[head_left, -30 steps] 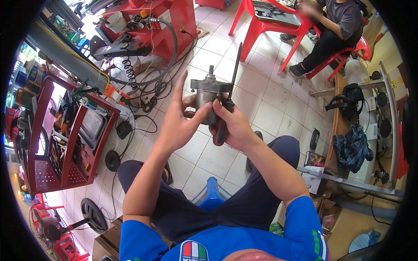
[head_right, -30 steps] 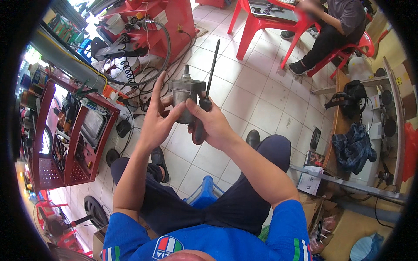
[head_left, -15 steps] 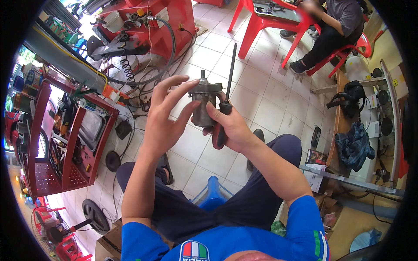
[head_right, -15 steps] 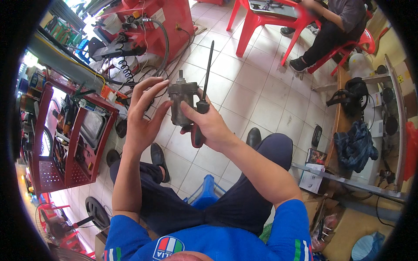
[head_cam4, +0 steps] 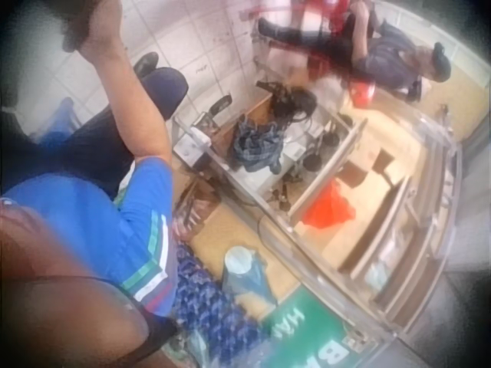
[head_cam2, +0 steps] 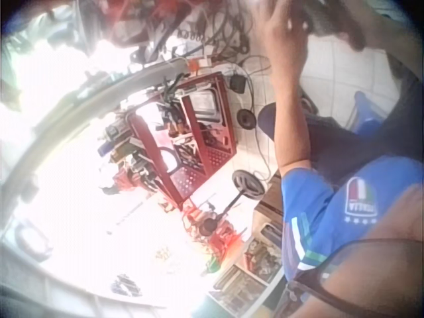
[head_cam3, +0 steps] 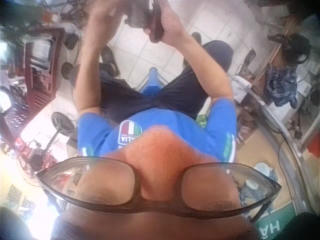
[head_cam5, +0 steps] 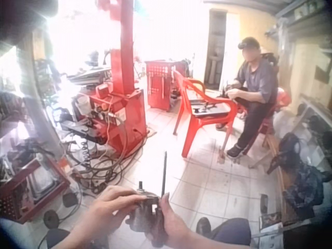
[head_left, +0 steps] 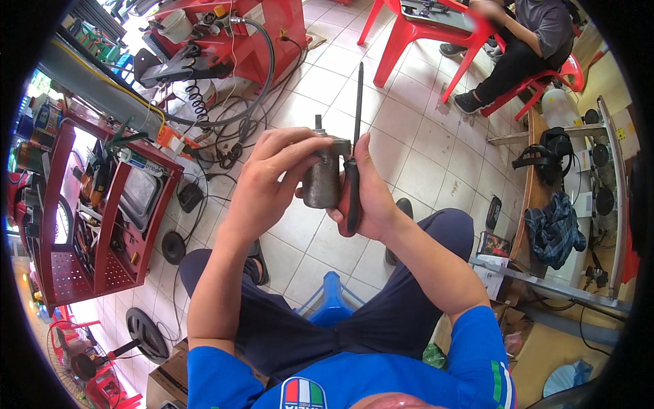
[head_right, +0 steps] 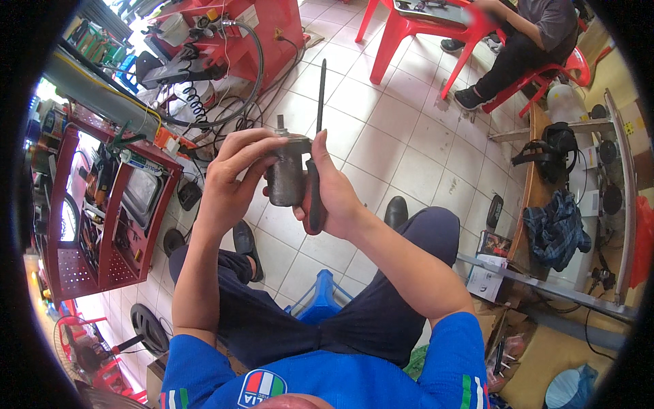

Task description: The person holds a small metal motor component and uses a screwdriver to remove screws from its housing, turning the part over to work on different sides.

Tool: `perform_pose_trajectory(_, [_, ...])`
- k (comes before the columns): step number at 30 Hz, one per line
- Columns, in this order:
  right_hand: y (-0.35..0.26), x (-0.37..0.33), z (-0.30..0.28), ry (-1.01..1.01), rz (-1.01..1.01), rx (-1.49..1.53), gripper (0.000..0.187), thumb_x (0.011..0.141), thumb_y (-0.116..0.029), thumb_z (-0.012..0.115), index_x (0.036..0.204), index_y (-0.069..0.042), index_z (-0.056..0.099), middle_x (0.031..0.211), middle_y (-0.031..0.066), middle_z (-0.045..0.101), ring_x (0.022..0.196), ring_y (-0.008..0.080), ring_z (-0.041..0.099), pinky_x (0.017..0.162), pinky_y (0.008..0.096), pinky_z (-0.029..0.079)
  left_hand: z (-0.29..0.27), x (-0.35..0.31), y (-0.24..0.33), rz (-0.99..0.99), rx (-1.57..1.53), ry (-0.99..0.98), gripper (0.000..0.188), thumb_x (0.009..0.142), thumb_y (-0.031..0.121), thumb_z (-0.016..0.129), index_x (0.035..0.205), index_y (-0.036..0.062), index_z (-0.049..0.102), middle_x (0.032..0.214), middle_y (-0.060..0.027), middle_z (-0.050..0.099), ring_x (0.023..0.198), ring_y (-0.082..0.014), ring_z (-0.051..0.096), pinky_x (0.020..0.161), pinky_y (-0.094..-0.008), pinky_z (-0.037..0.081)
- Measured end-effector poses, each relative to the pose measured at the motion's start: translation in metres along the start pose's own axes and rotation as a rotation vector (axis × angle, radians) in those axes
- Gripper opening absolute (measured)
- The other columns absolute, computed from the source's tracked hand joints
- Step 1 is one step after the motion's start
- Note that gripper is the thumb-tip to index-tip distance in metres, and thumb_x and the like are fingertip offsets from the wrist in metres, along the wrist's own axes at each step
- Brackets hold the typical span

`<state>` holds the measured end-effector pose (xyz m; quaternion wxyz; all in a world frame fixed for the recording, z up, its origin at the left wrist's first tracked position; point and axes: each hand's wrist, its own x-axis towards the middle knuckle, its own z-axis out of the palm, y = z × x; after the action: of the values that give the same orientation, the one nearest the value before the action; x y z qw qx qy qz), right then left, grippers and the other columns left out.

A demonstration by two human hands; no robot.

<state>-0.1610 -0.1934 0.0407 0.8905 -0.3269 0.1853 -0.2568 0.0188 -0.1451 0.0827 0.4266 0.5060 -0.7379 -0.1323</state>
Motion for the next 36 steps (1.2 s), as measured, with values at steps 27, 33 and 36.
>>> perform_pose_trajectory(27, [-0.003,-0.001,0.006,0.277,-0.031,0.093,0.059,0.093,-0.069,0.045,0.110,-0.014,0.059,0.087,0.0014,0.065,0.070,0.0103,0.062,0.052,0.0275,0.049,0.046,-0.007,0.000,0.129,0.240,0.383,0.025,0.071,0.007,0.083,0.094,0.0129,0.073,0.089,-0.0009,0.066,0.077,-0.0190,0.060,0.071,-0.0324,0.044])
perform_pose_trajectory(33, [-0.005,-0.002,0.008,0.279,-0.042,0.037,0.061,0.093,-0.070,0.042,0.109,-0.014,0.060,0.084,0.0051,0.068,0.067,0.0117,0.062,0.054,0.0275,0.047,0.051,-0.009,0.001,0.079,0.219,0.410,0.026,0.070,0.010,0.084,0.094,0.0112,0.073,0.090,-0.0017,0.066,0.082,-0.0209,0.060,0.075,-0.0348,0.043])
perform_pose_trajectory(36, [-0.001,-0.001,0.008,0.319,-0.045,0.046,0.062,0.093,-0.071,0.041,0.109,-0.014,0.061,0.084,0.0061,0.069,0.065,0.0120,0.062,0.054,0.0271,0.047,0.052,-0.008,-0.002,0.091,0.215,0.422,0.025,0.071,0.010,0.084,0.093,0.0107,0.073,0.090,-0.0023,0.066,0.082,-0.0209,0.060,0.075,-0.0346,0.043])
